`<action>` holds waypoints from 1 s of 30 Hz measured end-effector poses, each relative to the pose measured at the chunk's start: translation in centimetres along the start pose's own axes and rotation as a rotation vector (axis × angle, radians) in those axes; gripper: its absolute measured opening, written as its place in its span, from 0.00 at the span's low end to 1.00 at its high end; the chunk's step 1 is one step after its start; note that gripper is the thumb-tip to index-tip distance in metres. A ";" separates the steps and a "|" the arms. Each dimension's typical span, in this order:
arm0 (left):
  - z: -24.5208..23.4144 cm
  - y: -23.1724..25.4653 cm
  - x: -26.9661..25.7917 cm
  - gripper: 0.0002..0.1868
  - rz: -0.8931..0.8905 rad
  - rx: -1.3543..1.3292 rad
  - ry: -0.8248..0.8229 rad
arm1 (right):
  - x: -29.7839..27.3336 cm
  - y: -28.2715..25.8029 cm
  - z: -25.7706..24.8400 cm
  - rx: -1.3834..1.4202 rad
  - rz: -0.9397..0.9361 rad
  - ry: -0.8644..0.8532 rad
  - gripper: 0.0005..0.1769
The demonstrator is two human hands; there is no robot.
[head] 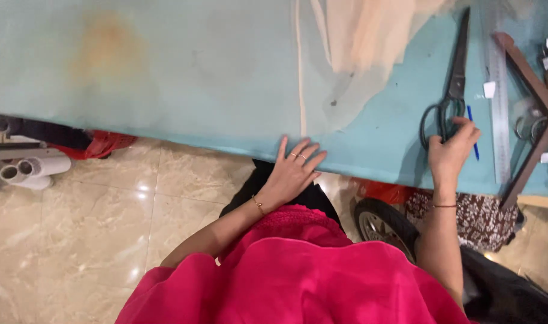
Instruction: Measuring and cutting tulle fabric on a work table with scissors and a ruler.
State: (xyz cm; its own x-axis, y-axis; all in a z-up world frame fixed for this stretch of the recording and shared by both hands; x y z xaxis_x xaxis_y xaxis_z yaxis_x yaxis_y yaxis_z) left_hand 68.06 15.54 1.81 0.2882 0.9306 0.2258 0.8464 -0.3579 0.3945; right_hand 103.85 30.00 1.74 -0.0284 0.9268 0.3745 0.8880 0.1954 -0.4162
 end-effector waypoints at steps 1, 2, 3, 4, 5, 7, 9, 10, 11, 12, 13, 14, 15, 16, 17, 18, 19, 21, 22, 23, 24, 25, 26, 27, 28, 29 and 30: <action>0.5 0.0 -0.1 0.28 0.016 -0.067 0.000 | 0.2 0.4 0.0 0.044 0.020 -0.008 0.28; 0.9 -0.1 -0.2 0.26 0.032 -0.133 0.000 | 0.4 0.6 0.1 0.088 0.040 -0.016 0.28; 0.0 -0.1 0.0 0.26 0.024 -0.123 0.009 | 0.1 1.5 0.4 0.097 0.029 -0.015 0.28; -0.8 -0.1 0.2 0.22 0.019 -0.189 0.014 | -0.2 3.5 0.7 0.244 0.156 -0.007 0.26; -1.6 0.1 0.4 0.18 0.015 -0.258 0.022 | -0.6 5.5 1.1 0.388 0.282 -0.002 0.24; -1.8 -0.1 0.5 0.17 0.024 -0.320 0.050 | -2.7 7.5 0.3 0.505 0.385 0.001 0.26; -2.4 -0.1 0.4 0.15 0.028 -0.386 0.076 | -4.6 7.3 -0.7 0.618 0.493 -0.010 0.28; -2.7 0.0 0.4 0.14 0.010 -0.440 0.059 | -5.3 6.0 -1.8 0.676 0.505 0.006 0.29; -3.0 0.0 0.5 0.13 -0.008 -0.495 0.043 | -5.9 4.8 -3.0 0.732 0.518 0.022 0.31; -3.4 -0.2 0.7 0.13 -0.021 -0.492 0.051 | -5.4 3.8 -2.9 0.735 0.510 0.009 0.31; -3.6 -0.1 0.7 0.13 -0.030 -0.502 0.034 | -5.0 2.6 -3.1 0.871 0.492 0.009 0.34; -3.8 0.2 0.7 0.13 -0.040 -0.512 0.017 | -4.7 1.6 -3.3 1.006 0.474 0.008 0.37; -4.2 0.2 0.7 0.13 -0.054 -0.509 0.025 | -3.4 0.2 -3.7 1.009 0.467 -0.008 0.37; -4.7 0.2 0.6 0.13 -0.070 -0.547 0.060 | -2.1 -1.9 -3.6 1.146 0.426 -0.102 0.40; -5.2 0.3 0.7 0.13 -0.084 -0.584 0.099 | -0.7 -4.1 -3.6 1.280 0.381 -0.198 0.44; -5.6 0.0 1.0 0.13 -0.096 -0.580 0.111 | 0.6 -6.0 -3.0 1.283 0.372 -0.214 0.44; -5.8 0.0 1.0 0.12 -0.138 -0.615 0.122 | 1.5 -8.5 -2.1 1.345 0.363 -0.352 0.45; -5.7 0.3 0.8 0.11 -0.201 -0.647 0.154 | 2.2 -9.2 0.1 1.402 0.343 -0.521 0.46; -5.4 0.1 0.4 0.11 -0.292 -0.669 0.192 | 1.8 -7.8 2.2 1.416 0.364 -0.682 0.41; -5.2 -0.1 0.0 0.11 -0.384 -0.690 0.231 | 1.3 -6.5 4.2 1.424 0.387 -0.845 0.38; -4.5 0.3 -0.1 0.11 -0.406 -0.689 0.251 | 2.4 -7.9 3.7 1.417 0.377 -0.876 0.38; -3.6 -0.4 -1.0 0.11 -0.600 -0.717 0.324 | 2.4 -10.0 3.4 1.314 0.284 -1.079 0.39; -2.6 -0.9 -2.1 0.10 -0.796 -0.743 0.397 | 2.1 -12.0 3.0 1.202 0.186 -1.275 0.41; -2.1 -0.6 -2.1 0.10 -0.816 -0.740 0.413 | 2.7 -13.5 2.5 1.196 0.176 -1.301 0.41; -1.8 -0.9 -2.9 0.10 -0.959 -0.667 0.476 | 2.3 -15.6 1.9 1.070 0.014 -1.455 0.44; -1.5 -1.3 -3.7 0.11 -1.098 -0.588 0.534 | 1.8 -17.5 1.4 0.938 -0.153 -1.591 0.49; -1.3 -1.6 -3.4 0.11 -1.115 -0.582 0.548 | 2.2 -17.2 1.9 0.936 -0.167 -1.610 0.49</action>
State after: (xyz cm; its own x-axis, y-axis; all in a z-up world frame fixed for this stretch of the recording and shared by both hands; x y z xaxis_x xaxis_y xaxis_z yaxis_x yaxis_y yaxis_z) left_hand 65.19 12.86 1.54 -0.7425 0.6428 -0.1882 0.1630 0.4459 0.8801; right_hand 87.65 29.30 8.13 -0.9232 0.1472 -0.3551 0.3392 -0.1230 -0.9327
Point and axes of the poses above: each hand's wrist, its own x-axis towards the middle knuckle, its own z-axis out of the palm, y = z × x, the point moved 8 cm from there along x, towards the middle knuckle, and after that the axes turned 4 degrees about y, right-handed, at the moved point
